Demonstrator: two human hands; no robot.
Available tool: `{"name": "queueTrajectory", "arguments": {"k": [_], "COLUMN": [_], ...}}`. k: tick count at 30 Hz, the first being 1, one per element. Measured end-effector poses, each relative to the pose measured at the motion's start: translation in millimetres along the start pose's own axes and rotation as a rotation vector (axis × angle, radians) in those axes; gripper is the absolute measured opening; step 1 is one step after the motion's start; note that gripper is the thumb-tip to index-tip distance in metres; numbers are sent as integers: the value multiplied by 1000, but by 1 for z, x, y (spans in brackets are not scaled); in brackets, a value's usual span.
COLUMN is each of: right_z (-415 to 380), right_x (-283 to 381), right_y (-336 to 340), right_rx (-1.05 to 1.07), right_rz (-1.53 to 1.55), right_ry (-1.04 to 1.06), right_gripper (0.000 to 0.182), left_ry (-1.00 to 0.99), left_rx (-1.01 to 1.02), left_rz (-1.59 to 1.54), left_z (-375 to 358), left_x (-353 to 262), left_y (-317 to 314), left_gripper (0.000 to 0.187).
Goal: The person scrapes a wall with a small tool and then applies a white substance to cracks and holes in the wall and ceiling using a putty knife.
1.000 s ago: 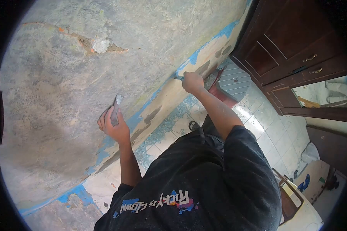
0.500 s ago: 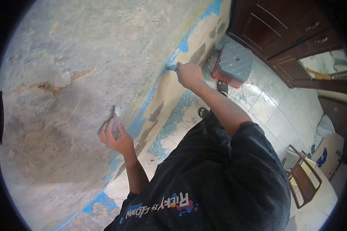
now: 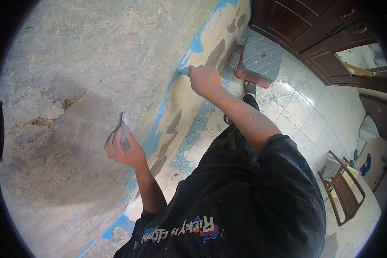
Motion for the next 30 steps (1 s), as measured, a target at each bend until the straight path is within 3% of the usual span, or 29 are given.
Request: {"name": "queueTrajectory", "arguments": {"k": [5, 14, 30], "right_z": [12, -5, 0], "right_x": [-18, -12, -26], "right_y": [-55, -23, -51], "right_rx": [-13, -49, -55], "right_rz": [-24, 56, 129], "right_ry": [-22, -47, -122], "right_gripper": [23, 21, 21], "left_ry": [-6, -47, -96], "left_rx": [-1, 29, 19], "left_rz": [8, 81, 142], "left_z": [-2, -7, -15], "left_x": [-2, 3, 13], "left_y": [-8, -13, -28], "left_gripper": [23, 21, 21]}}
Point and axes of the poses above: each hand's wrist, its own z-axis towards the middle knuckle, its own y-axis out of the back of the hand, x = y × z, the point moved 3 cm from there along z, towards the middle knuckle, and after that the axes turned 10 degrees about y, right-handed, at the moved point
